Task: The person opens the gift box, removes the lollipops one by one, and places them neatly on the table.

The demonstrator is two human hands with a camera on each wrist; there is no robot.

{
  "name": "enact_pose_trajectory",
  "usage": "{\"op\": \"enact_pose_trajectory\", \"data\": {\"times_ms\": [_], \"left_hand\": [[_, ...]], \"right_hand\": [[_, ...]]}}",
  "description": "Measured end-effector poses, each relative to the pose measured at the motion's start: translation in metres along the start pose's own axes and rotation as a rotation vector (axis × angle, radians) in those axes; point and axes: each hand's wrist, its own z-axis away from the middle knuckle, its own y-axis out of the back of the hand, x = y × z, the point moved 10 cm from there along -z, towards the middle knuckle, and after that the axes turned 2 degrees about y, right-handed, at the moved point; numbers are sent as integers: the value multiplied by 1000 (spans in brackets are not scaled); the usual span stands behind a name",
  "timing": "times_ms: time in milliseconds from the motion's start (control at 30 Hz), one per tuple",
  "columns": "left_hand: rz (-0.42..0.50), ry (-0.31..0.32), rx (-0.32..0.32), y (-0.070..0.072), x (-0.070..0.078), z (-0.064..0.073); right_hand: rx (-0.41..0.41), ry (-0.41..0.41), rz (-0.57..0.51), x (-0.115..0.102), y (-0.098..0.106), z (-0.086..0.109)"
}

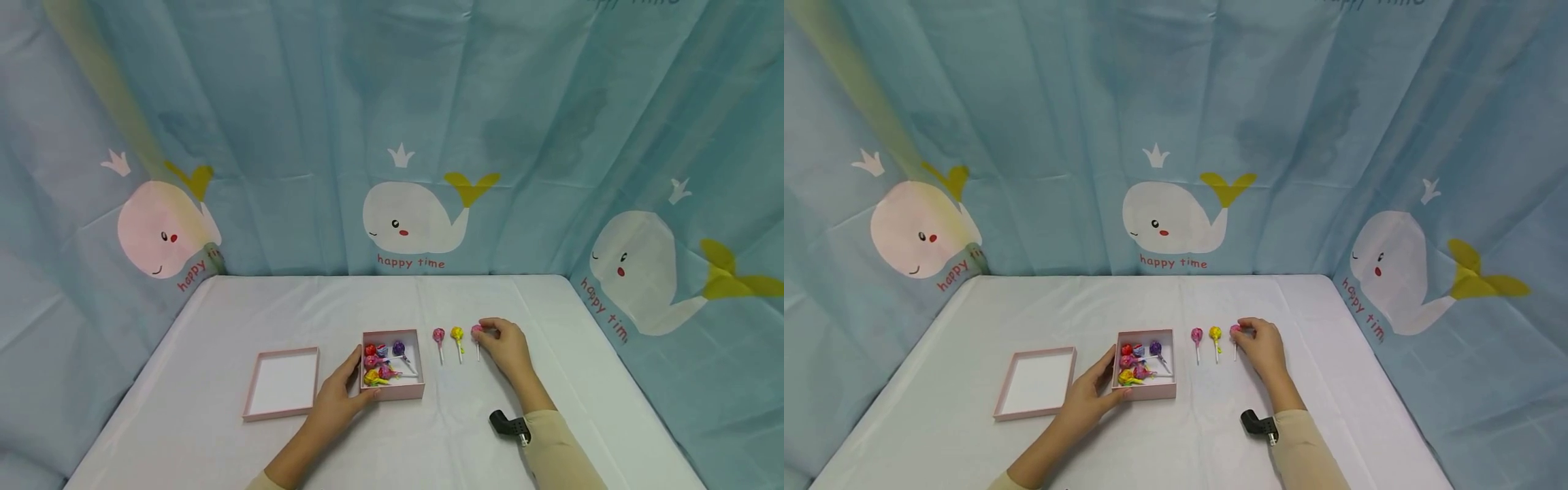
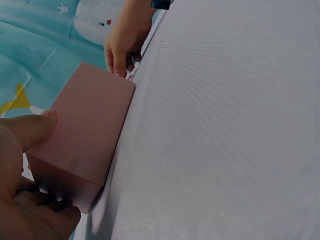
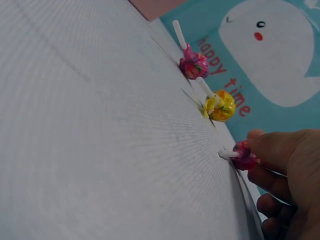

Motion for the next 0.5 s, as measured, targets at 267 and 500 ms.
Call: {"op": "enact_pose_trajectory", "data": {"times_ms": [267, 500], "left_hand": [[5, -6, -6, -1, 2, 1], [1, -10, -4, 0, 2, 0]], "right_hand": [[46, 46, -17, -8, 9, 0], [45, 84, -26, -23, 13, 0]]}}
